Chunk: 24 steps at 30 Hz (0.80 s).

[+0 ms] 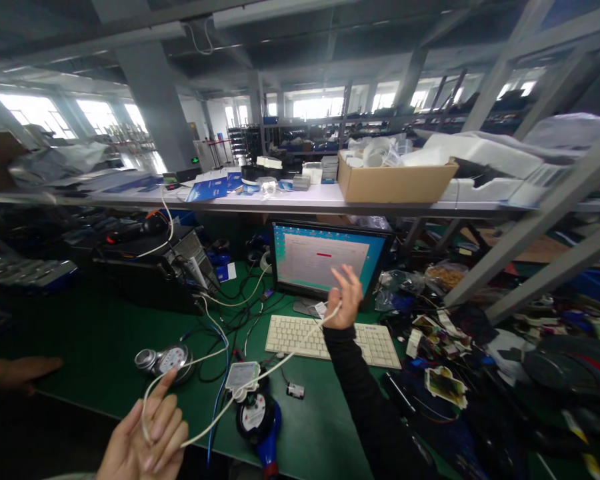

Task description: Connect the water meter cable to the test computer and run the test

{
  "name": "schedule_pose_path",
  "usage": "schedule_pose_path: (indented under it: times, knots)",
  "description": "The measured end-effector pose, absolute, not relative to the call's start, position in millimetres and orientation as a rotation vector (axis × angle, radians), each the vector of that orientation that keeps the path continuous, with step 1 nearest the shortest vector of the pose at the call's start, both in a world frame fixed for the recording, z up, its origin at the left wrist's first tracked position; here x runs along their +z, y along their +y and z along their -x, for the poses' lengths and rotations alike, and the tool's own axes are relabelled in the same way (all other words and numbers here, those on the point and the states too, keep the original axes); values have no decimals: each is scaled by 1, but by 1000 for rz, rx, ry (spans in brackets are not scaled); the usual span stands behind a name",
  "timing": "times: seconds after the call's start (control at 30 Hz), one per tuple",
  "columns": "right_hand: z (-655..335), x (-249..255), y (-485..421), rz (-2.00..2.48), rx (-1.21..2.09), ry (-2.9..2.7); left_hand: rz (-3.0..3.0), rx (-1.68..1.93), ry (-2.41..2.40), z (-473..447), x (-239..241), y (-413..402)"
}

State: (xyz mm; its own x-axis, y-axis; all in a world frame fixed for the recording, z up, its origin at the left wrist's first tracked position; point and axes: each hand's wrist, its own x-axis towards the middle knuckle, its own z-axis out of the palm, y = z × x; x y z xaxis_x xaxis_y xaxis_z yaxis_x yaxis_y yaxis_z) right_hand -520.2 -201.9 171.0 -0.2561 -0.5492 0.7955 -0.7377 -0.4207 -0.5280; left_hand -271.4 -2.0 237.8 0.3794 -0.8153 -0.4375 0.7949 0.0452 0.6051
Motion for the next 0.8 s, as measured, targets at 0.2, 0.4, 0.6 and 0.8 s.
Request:
schedule_pose_path:
  times: [0.2, 0.4, 0.6, 0.8]
  knots:
    - [647, 106, -100, -1345, 1379, -1745, -921, -1295, 135, 270, 177, -44]
    - [681, 38, -20, -2171, 1128, -2083, -1153, -1149, -530, 307, 183, -56]
    - [744, -20, 10, -1801, 1038, -2600, -1206, -1093, -742, 324, 205, -64]
    - [815, -54, -3, -1298, 818, -2759, -1165, -1225, -674, 348, 197, -59]
